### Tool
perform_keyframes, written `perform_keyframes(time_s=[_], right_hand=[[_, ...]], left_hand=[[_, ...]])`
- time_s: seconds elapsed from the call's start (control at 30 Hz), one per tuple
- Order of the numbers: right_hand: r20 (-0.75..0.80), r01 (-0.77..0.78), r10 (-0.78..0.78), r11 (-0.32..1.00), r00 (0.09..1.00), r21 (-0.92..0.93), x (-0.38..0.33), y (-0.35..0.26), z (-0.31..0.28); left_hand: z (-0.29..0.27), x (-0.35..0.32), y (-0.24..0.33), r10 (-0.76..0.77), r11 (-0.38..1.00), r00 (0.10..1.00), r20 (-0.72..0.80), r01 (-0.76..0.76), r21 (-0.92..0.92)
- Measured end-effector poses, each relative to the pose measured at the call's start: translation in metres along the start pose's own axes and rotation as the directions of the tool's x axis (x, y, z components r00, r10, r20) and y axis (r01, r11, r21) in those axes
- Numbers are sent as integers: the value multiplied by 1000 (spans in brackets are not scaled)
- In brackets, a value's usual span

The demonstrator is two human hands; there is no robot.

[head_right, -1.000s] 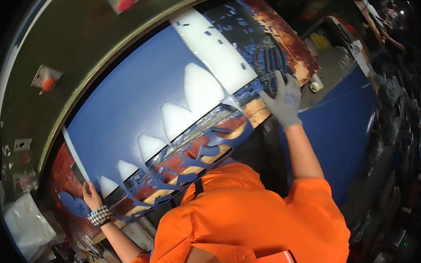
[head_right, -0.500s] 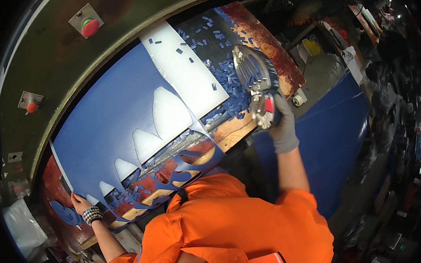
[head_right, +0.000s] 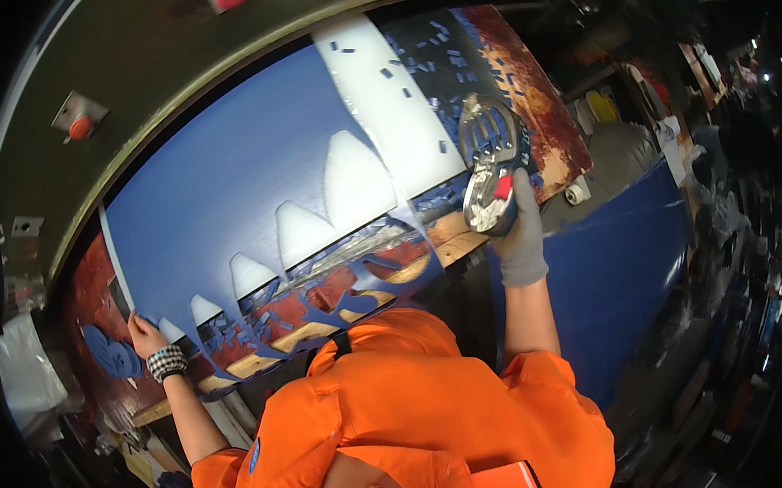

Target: The person cuts blue plastic sheets into spatula-shaped pieces using a die-cutting press. They place the sheet under the press, operate the lever, remove the cut pieces, and repeat the process with multiple sheets.

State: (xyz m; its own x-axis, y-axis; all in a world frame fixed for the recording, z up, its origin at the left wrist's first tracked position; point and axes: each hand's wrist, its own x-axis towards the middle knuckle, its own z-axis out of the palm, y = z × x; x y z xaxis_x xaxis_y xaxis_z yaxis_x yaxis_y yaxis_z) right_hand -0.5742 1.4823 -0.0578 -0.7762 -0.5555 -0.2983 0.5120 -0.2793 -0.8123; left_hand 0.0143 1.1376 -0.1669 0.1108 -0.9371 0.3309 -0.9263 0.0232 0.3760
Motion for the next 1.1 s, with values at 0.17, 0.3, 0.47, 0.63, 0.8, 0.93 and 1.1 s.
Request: perform_keyframes(time_s=[0.17,0.3,0.47,0.63,0.8,0.93,1.1], right_hand=[[309,328,-186,794,933,-512,-37,16,35],[371,-209,161,973,915,93,-76,43,81],[468,-122,211,969,858,-213,-97,87,164],[540,-94,304,920,785,-382,-111,113,215],[586,-29,283,914,759,-404,-115,128,248],[598,67,223,903,770,-424,-117,134,267],[581,194,98,886,808,-420,-117,134,283]], left_hand=[[-34,7,49,177,878,963,203,-248,409],[-45,-14,151,435,873,899,44,-410,-263],[-64,-65,271,608,410,784,-125,-445,-796],[-96,-70,246,585,208,796,-158,-335,-919],[-78,-36,144,352,614,916,194,-69,-787],[3,46,118,323,894,946,-20,-313,-320],[41,24,192,554,793,594,584,-591,-150]])
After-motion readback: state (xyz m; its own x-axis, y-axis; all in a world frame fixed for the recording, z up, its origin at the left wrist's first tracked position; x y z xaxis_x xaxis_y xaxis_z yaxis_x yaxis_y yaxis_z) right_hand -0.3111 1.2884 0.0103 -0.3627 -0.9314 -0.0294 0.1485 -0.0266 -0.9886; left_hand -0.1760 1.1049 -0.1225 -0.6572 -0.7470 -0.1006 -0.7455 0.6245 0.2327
